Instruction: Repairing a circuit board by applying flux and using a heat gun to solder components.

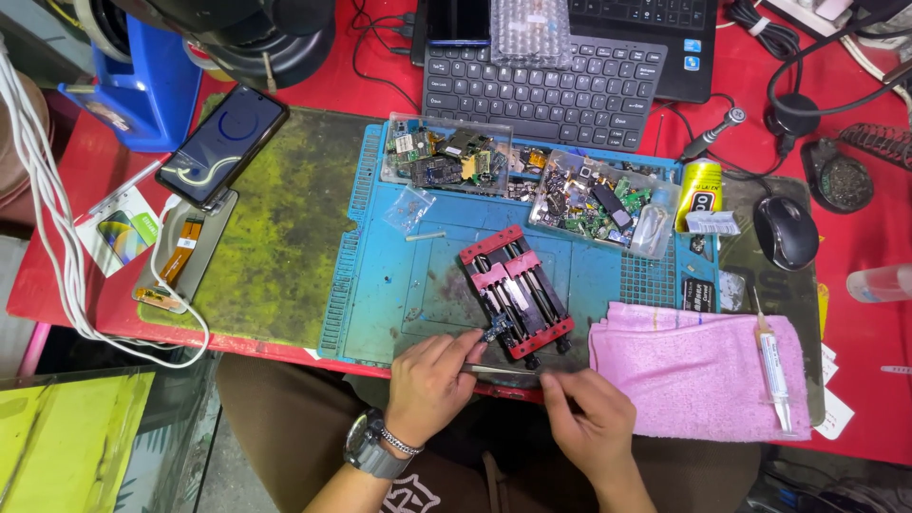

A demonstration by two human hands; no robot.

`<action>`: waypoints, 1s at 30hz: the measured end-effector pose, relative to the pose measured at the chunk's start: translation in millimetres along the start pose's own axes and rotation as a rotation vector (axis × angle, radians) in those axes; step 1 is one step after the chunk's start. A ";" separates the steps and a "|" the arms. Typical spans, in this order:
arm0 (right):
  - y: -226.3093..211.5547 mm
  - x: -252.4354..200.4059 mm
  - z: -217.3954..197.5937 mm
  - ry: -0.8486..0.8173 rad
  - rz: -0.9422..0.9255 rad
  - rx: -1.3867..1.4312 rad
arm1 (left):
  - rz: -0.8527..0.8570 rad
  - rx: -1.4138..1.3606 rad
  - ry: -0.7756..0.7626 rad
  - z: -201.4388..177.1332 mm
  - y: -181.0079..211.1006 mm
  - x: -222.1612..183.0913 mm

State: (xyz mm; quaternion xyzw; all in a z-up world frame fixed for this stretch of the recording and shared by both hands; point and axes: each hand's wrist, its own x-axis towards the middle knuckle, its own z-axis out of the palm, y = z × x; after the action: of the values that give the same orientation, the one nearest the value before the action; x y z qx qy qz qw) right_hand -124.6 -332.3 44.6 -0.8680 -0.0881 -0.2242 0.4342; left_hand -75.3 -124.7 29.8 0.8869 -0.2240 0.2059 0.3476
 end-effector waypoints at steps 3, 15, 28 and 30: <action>5.2 -1.4 8.6 -0.122 -0.155 -0.079 | -0.006 -0.001 -0.025 -0.4 -0.6 -1.4; -0.9 -1.6 13.5 0.024 0.023 -0.250 | -0.001 0.001 -0.003 1.7 -1.6 -1.3; 12.4 -8.3 9.7 0.019 0.205 -0.221 | -0.003 -0.016 0.006 1.8 -2.0 -1.9; 5.6 -2.2 5.7 -0.040 0.324 -0.184 | 0.001 -0.003 0.004 1.3 -1.8 -1.9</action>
State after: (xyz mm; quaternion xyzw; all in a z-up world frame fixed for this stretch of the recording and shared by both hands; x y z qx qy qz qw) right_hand -122.8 -331.1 36.6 -0.9111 0.0650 -0.1415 0.3817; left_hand -75.6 -124.0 27.0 0.8859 -0.2239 0.2076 0.3492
